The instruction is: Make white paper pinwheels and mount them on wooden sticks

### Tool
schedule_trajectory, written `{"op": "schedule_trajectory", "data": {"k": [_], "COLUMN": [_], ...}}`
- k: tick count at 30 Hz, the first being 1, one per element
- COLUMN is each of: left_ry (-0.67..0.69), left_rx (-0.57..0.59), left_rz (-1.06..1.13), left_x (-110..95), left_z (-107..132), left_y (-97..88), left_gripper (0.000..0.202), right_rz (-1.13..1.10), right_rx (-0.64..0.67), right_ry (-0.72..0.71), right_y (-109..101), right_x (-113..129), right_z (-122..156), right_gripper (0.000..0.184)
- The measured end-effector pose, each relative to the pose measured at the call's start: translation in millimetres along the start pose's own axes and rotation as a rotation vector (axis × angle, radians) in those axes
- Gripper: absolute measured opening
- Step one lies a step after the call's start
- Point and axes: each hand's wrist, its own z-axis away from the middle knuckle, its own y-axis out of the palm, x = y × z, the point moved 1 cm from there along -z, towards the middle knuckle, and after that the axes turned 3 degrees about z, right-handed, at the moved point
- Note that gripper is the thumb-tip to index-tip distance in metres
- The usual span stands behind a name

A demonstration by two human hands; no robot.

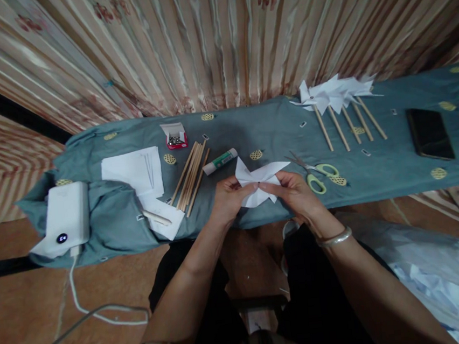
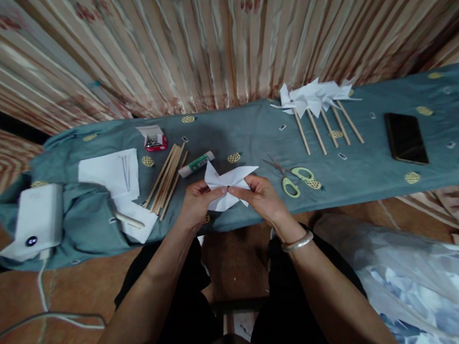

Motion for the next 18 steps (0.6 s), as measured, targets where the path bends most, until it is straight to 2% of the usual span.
{"op": "schedule_trajectory", "data": {"k": [5, 12, 15, 18], "left_ry": [-0.047, 0.021, 0.16, 0.45], "left_rx": [0.005, 0.004, -0.072, -0.243], "left_rz": [0.078, -0.008, -0.167, -0.508], "left_x": [0, -2, -16, -34], "left_z": [3, 5, -1, -13], "left_y": [-1.7, -9.1, -23.8, -46.7], "left_gripper": [0.037, 0.043, 0.039, 0.023], "right_rz": [-0.025, -0.06, -0.067, -0.073], "right_rx": [-0.012, 0.023, 0.026, -0.003], "right_ry": [0.037, 0.062, 0.057, 0.033], "right_y": [4, 10, 10, 6], "right_x": [-2, -5, -1, 4], "right_z": [0, -5, -5, -5], "right_gripper": [0.03, 0.032, 0.032, 0.031]}}
